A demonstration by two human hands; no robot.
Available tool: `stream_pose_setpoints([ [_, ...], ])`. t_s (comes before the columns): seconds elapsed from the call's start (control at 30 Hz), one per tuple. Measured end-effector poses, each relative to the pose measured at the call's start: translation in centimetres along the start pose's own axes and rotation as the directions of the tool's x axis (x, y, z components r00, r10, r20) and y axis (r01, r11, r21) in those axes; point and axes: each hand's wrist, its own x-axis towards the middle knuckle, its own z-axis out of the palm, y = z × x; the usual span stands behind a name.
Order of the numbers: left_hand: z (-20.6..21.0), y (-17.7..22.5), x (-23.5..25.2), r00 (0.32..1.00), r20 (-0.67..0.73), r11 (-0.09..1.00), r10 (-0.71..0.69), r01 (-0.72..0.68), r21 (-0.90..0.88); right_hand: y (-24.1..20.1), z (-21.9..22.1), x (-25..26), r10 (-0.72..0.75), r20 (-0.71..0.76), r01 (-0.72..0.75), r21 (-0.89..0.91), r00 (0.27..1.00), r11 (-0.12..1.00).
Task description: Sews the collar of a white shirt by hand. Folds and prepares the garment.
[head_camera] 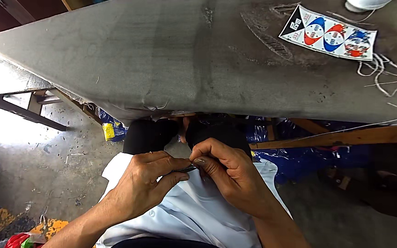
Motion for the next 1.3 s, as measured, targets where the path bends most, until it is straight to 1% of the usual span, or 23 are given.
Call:
stream_pose_setpoints([
  [0.17,0.0,-0.1,0.0,1.000,0.006,1.000,0.018,-0.018,0.001,0.0,0.0,0.0,0.000,0.003,0.000,0.014,1.000,1.000],
  [0.27,-0.3,-0.1,0.2,1.000,0.005,0.999,-0.019,0.019,-0.044,0.3,0.1,0.0,0.011,0.001,-0.011,0.029,1.000,1.000],
  [0.37,-1.9,0.0,1.2,0.997,-0.068,0.998,-0.030,0.026,-0.052,0.5,-0.4,-0.1,0.025,-0.039,-0.023,0.060,0.999,0.998],
  [0.4,-3.0,0.1,1.9,0.994,-0.111,1.000,-0.001,0.003,0.015,0.5,-0.8,-0.3,0.021,-0.066,-0.016,0.071,0.998,0.997],
  [0.47,-5.7,0.3,4.0,0.979,-0.178,0.960,0.098,-0.045,0.277,0.1,-2.1,-0.8,0.007,-0.127,0.001,0.059,0.992,0.998],
  [0.53,-8.4,-0.4,6.5,0.962,-0.221,0.841,0.158,-0.014,0.540,-0.6,-3.9,-1.6,-0.006,-0.175,0.003,-0.016,0.985,1.000],
  [0.6,-10.9,-2.3,9.3,0.950,-0.255,0.735,0.178,0.045,0.677,-1.0,-5.8,-2.9,-0.018,-0.228,-0.012,-0.131,0.973,0.991],
  [0.63,-11.9,-3.2,10.5,0.957,-0.256,0.692,0.138,0.092,0.716,-1.2,-6.6,-3.7,-0.019,-0.256,-0.032,-0.195,0.966,0.980],
  [0.7,-13.1,-4.3,12.1,0.972,-0.236,0.630,0.007,0.179,0.755,-1.9,-8.1,-5.3,0.001,-0.299,-0.102,-0.324,0.954,0.941],
  [0.77,-13.3,-3.9,12.5,0.971,-0.232,0.588,-0.051,0.217,0.779,-2.4,-9.4,-6.8,0.014,-0.356,-0.169,-0.409,0.934,0.897],
  [0.8,-12.9,-2.9,12.1,0.970,-0.243,0.586,-0.021,0.209,0.783,-2.5,-10.0,-7.4,0.015,-0.381,-0.185,-0.414,0.924,0.891],
  [0.87,-10.7,-0.5,10.0,0.957,-0.254,0.642,0.138,0.108,0.759,-2.2,-10.9,-8.4,0.022,-0.405,-0.199,-0.400,0.914,0.895],
  [0.9,-8.8,0.8,8.5,0.964,-0.199,0.697,0.176,0.020,0.717,-1.8,-10.9,-8.7,0.045,-0.405,-0.221,-0.400,0.913,0.890],
  [0.93,-6.5,1.4,7.1,0.979,-0.098,0.783,0.178,-0.081,0.616,-1.2,-10.7,-8.9,0.083,-0.391,-0.255,-0.411,0.916,0.875],
  [0.97,-4.0,1.2,6.0,0.990,0.038,0.865,0.134,-0.135,0.483,-0.5,-10.3,-9.1,0.137,-0.364,-0.300,-0.441,0.921,0.846],
  [1.0,-1.6,0.3,5.3,0.980,0.194,0.909,0.044,-0.120,0.400,0.2,-9.6,-9.2,0.194,-0.332,-0.345,-0.489,0.923,0.801],
  [1.03,0.3,-1.0,5.0,0.940,0.335,0.929,-0.058,-0.072,0.364,0.8,-8.7,-9.0,0.235,-0.307,-0.373,-0.541,0.922,0.754],
  [1.07,1.6,-2.5,5.0,0.879,0.448,0.931,-0.163,-0.013,0.365,1.3,-7.8,-9.0,0.260,-0.291,-0.386,-0.576,0.921,0.721],
  [1.13,2.3,-4.4,5.6,0.703,0.618,0.920,-0.353,0.142,0.365,2.1,-6.5,-9.4,0.288,-0.297,-0.410,-0.556,0.910,0.723],
  [1.17,2.1,-5.0,5.8,0.645,0.670,0.926,-0.367,0.187,0.328,2.4,-6.3,-9.8,0.290,-0.307,-0.416,-0.523,0.906,0.744],
  [1.2,1.6,-5.4,5.6,0.625,0.702,0.939,-0.343,0.205,0.277,2.6,-6.3,-10.1,0.291,-0.310,-0.414,-0.489,0.905,0.768],
  [1.23,0.9,-5.4,5.5,0.623,0.714,0.948,-0.319,0.206,0.244,2.8,-6.5,-10.5,0.292,-0.304,-0.408,-0.462,0.907,0.787],
  [1.3,-1.3,-5.1,5.3,0.648,0.698,0.952,-0.306,0.191,0.240,2.8,-7.6,-11.3,0.281,-0.293,-0.390,-0.439,0.914,0.810],
])
